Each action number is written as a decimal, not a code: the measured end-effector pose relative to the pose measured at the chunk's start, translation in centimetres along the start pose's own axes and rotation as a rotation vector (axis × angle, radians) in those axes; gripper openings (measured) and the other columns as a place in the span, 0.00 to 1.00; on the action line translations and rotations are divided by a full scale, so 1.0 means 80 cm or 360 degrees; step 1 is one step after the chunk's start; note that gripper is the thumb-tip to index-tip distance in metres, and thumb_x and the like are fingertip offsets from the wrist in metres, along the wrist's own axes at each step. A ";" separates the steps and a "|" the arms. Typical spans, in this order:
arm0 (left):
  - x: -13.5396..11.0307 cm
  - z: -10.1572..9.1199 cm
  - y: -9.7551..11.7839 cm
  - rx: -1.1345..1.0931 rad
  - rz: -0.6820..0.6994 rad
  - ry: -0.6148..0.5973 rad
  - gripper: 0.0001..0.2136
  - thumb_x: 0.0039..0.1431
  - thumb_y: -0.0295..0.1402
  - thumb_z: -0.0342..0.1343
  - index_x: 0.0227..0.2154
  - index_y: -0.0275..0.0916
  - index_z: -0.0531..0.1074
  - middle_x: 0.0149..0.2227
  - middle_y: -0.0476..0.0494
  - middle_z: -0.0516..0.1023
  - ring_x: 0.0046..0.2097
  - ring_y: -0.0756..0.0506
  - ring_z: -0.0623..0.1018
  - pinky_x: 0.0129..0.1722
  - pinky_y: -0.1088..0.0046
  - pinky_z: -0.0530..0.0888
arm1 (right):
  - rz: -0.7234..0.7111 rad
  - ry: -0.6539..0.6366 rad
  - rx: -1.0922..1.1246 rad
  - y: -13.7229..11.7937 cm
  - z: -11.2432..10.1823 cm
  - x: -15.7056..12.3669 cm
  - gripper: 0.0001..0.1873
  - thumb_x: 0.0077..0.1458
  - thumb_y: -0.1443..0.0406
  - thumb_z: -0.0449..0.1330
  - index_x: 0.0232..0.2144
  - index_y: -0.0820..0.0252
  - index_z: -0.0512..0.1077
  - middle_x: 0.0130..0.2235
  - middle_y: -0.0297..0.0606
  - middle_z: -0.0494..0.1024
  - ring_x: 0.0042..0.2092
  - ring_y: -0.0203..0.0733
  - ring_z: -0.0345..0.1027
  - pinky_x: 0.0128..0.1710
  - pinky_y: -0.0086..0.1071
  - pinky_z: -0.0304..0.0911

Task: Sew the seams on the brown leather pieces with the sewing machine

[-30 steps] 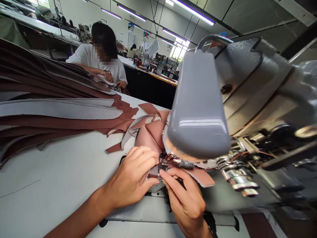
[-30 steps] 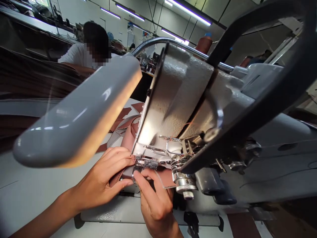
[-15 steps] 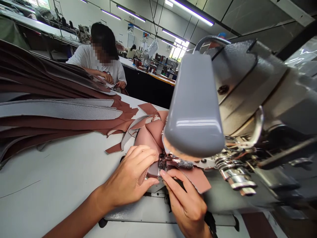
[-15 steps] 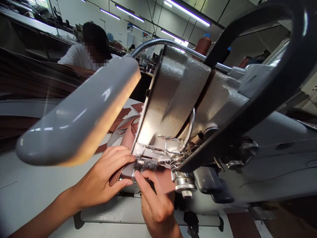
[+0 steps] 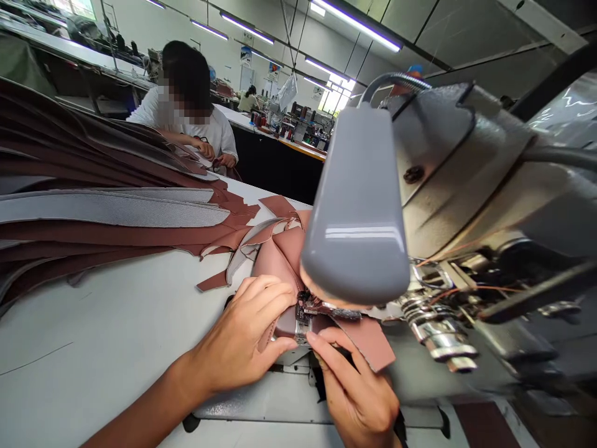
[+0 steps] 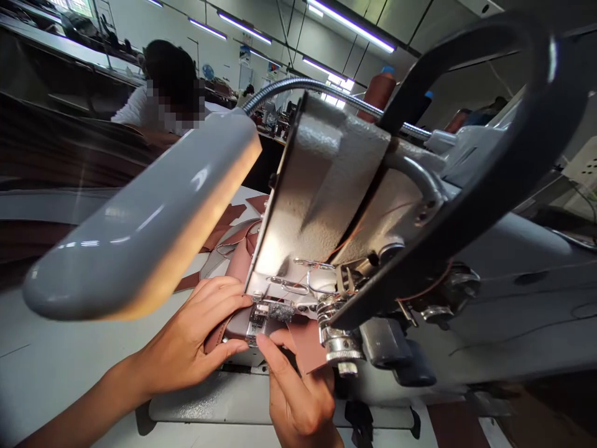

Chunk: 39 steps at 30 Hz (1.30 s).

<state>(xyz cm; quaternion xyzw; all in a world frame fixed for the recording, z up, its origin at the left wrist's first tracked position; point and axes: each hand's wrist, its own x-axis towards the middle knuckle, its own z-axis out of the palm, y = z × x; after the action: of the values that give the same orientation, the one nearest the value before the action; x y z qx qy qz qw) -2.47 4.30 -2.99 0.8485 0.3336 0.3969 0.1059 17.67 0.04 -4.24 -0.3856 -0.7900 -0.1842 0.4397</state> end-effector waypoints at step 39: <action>0.001 -0.001 0.011 -0.0153 -0.0398 -0.0242 0.26 0.50 0.29 0.57 0.53 0.40 0.58 0.51 0.40 0.68 0.52 0.39 0.67 0.51 0.58 0.66 | 0.0177 -0.0156 -0.0321 0.009 0.019 -0.006 0.22 0.57 0.57 0.56 0.49 0.64 0.66 0.44 0.49 0.72 0.47 0.51 0.65 0.45 0.43 0.62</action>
<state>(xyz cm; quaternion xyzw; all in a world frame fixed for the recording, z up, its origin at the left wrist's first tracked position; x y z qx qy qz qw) -2.10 3.67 -2.50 0.8218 0.4084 0.3307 0.2199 17.51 1.24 -5.47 -0.4796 -0.7654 -0.2189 0.3690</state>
